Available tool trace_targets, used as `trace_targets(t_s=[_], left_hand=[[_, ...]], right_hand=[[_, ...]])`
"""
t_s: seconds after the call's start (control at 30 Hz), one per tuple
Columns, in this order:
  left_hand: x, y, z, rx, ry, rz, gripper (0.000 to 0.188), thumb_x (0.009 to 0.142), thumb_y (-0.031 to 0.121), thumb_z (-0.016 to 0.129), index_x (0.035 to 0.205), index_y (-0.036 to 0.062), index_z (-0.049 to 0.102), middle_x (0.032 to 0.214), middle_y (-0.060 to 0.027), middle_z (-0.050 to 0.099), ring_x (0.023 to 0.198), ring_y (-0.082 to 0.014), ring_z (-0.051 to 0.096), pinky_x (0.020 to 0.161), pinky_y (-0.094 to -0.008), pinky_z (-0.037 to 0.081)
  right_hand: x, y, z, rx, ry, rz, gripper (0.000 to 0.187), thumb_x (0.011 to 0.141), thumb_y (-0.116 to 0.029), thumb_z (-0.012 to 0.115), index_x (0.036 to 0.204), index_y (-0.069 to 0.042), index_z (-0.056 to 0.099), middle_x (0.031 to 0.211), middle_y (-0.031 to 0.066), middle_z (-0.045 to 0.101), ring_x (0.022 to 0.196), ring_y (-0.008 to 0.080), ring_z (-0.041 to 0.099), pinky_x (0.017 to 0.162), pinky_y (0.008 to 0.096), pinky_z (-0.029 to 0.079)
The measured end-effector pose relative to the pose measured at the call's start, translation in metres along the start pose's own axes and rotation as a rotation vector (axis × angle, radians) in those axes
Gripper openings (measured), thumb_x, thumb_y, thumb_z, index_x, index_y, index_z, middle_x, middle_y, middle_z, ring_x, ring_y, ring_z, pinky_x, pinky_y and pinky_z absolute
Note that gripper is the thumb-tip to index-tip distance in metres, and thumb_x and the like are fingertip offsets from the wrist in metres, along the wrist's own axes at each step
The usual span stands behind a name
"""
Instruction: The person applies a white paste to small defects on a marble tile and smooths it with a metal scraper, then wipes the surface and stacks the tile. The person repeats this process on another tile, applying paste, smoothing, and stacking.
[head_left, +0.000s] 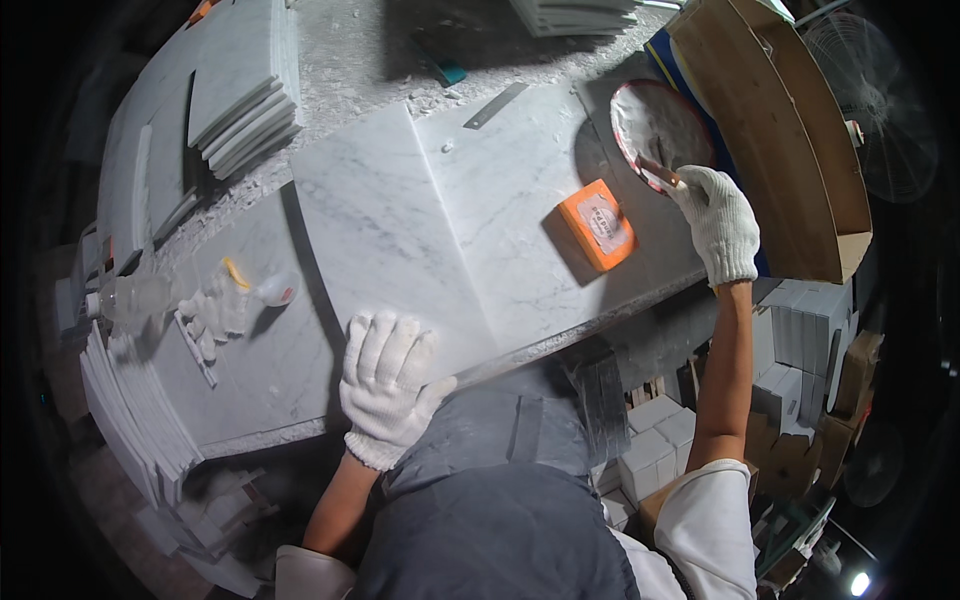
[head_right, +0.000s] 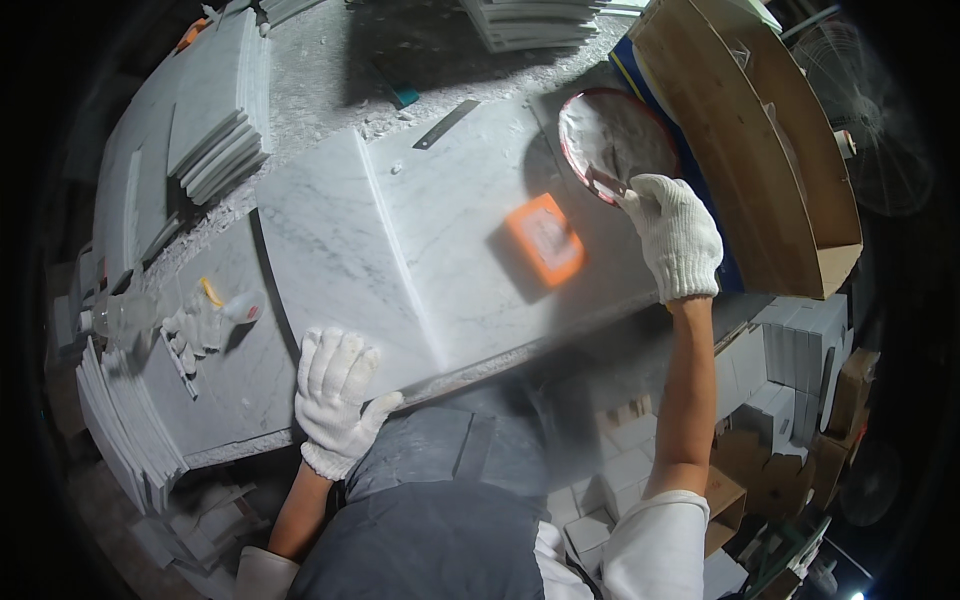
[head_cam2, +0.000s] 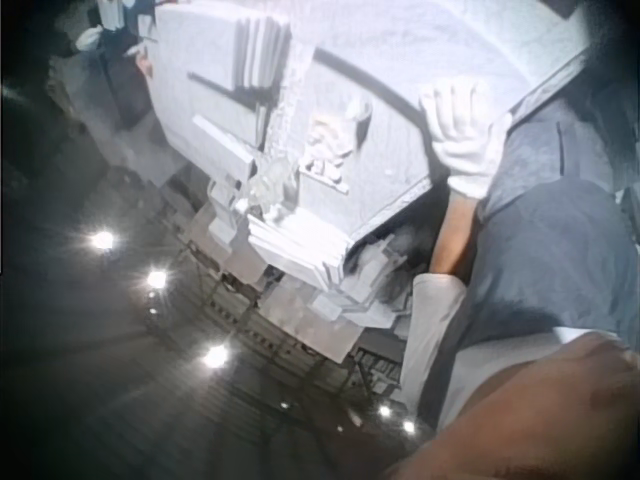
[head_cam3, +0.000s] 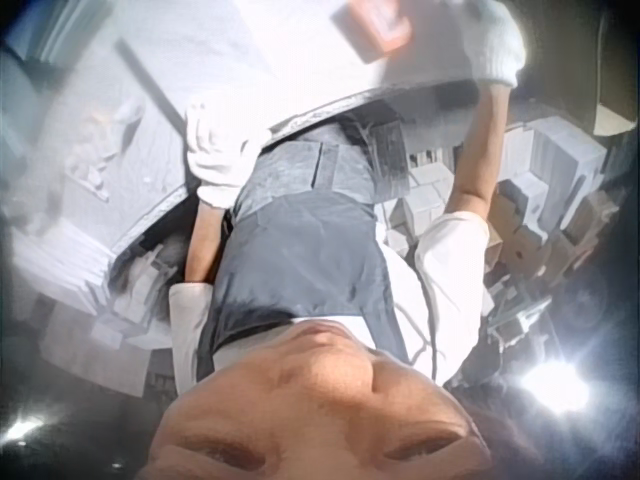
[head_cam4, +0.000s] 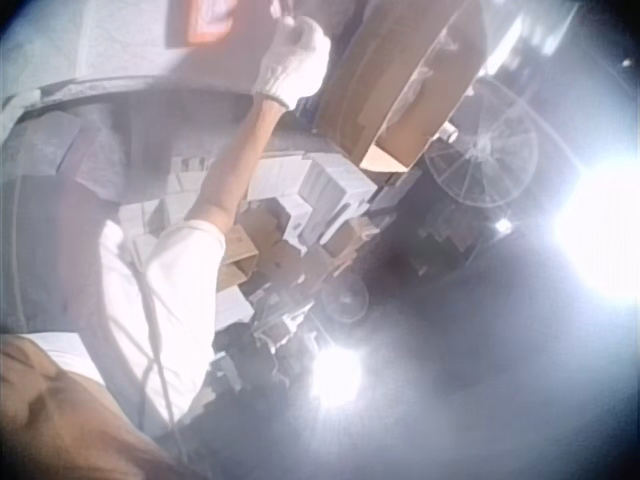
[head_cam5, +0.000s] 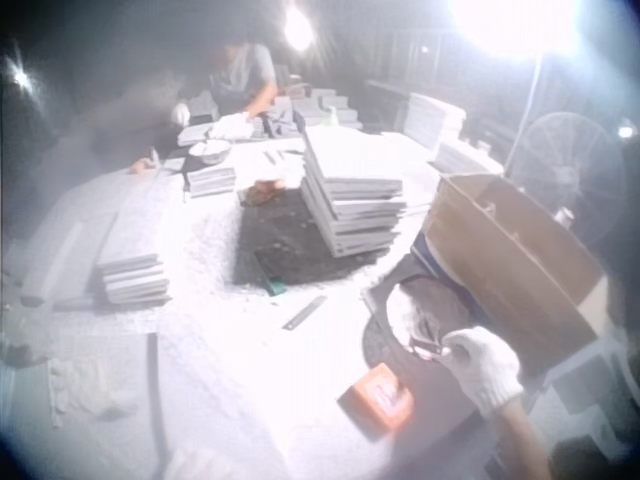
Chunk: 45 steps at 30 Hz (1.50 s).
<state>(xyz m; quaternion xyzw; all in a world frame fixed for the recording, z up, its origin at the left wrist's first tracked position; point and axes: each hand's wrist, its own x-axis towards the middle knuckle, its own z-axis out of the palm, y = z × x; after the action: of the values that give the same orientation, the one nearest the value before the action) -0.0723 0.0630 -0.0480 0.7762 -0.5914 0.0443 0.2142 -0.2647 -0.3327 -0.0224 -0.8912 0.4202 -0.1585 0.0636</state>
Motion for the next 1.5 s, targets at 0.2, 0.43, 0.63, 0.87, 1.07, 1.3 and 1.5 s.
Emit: trace_targets(t_s=[0.2, 0.43, 0.63, 0.87, 1.07, 1.3, 1.5], left_hand=[[-0.001, 0.001, 0.0, -0.006, -0.011, -0.011, 0.064, 0.072, 0.032, 0.086, 0.129, 0.01, 0.065, 0.142, -0.0097, 0.054, 0.14, -0.0336, 0.044, 0.119, -0.0575, 0.035], [-0.001, 0.0, -0.001, -0.026, -0.023, -0.011, 0.067, 0.07, 0.03, 0.087, 0.13, 0.0099, 0.064, 0.142, -0.0095, 0.055, 0.141, -0.0338, 0.044, 0.119, -0.0576, 0.035], [-0.001, 0.001, -0.001, -0.02, -0.008, -0.01, 0.068, 0.07, 0.03, 0.087, 0.131, 0.0103, 0.064, 0.142, -0.0094, 0.055, 0.141, -0.0336, 0.044, 0.119, -0.057, 0.035], [-0.002, 0.0, 0.0, 0.017, 0.003, -0.001, 0.055, 0.089, 0.041, 0.076, 0.133, 0.01, 0.063, 0.142, -0.0097, 0.055, 0.14, -0.0337, 0.046, 0.119, -0.0585, 0.035], [-0.002, 0.0, 0.001, 0.021, 0.002, 0.004, 0.054, 0.093, 0.044, 0.072, 0.134, 0.0104, 0.062, 0.143, -0.0106, 0.055, 0.14, -0.034, 0.046, 0.119, -0.0584, 0.035], [-0.003, 0.0, 0.0, 0.014, 0.002, -0.001, 0.055, 0.092, 0.043, 0.073, 0.135, 0.0109, 0.061, 0.143, -0.0103, 0.055, 0.14, -0.0343, 0.046, 0.12, -0.0583, 0.035], [-0.003, -0.001, 0.002, 0.009, -0.01, -0.009, 0.055, 0.09, 0.042, 0.074, 0.134, 0.0109, 0.061, 0.143, -0.0092, 0.054, 0.14, -0.034, 0.046, 0.12, -0.058, 0.035]], right_hand=[[0.009, -0.01, 0.002, -0.061, -0.035, 0.098, 0.018, 0.091, -0.028, 0.067, 0.098, -0.016, 0.076, 0.101, 0.0104, 0.073, 0.094, 0.0338, 0.07, 0.084, 0.0425, 0.055], [0.033, 0.012, -0.05, -0.169, 0.014, 0.053, 0.021, 0.094, -0.032, 0.067, 0.097, -0.013, 0.075, 0.101, 0.0121, 0.073, 0.095, 0.0346, 0.07, 0.085, 0.0427, 0.055], [0.06, 0.029, -0.081, -0.443, -0.01, -0.069, 0.019, 0.097, -0.03, 0.061, 0.097, -0.015, 0.071, 0.1, 0.011, 0.072, 0.094, 0.035, 0.071, 0.082, 0.0456, 0.056], [0.071, 0.013, -0.06, -0.461, -0.049, 0.056, 0.025, 0.096, -0.036, 0.064, 0.108, -0.016, 0.073, 0.109, 0.0107, 0.072, 0.1, 0.0336, 0.071, 0.086, 0.0434, 0.056], [0.029, -0.025, -0.061, 0.008, 0.053, -0.075, 0.037, 0.092, -0.041, 0.074, 0.118, -0.014, 0.072, 0.11, 0.0108, 0.073, 0.099, 0.0316, 0.072, 0.087, 0.0396, 0.056], [0.017, -0.045, -0.023, -0.092, -0.11, -0.166, 0.026, 0.095, -0.034, 0.068, 0.112, -0.016, 0.074, 0.1, 0.0067, 0.076, 0.093, 0.0302, 0.072, 0.08, 0.0384, 0.056], [0.014, -0.022, -0.027, 0.081, 0.06, 0.025, 0.021, 0.098, -0.026, 0.065, 0.11, -0.012, 0.075, 0.103, 0.01, 0.076, 0.089, 0.0299, 0.073, 0.08, 0.0366, 0.057]])
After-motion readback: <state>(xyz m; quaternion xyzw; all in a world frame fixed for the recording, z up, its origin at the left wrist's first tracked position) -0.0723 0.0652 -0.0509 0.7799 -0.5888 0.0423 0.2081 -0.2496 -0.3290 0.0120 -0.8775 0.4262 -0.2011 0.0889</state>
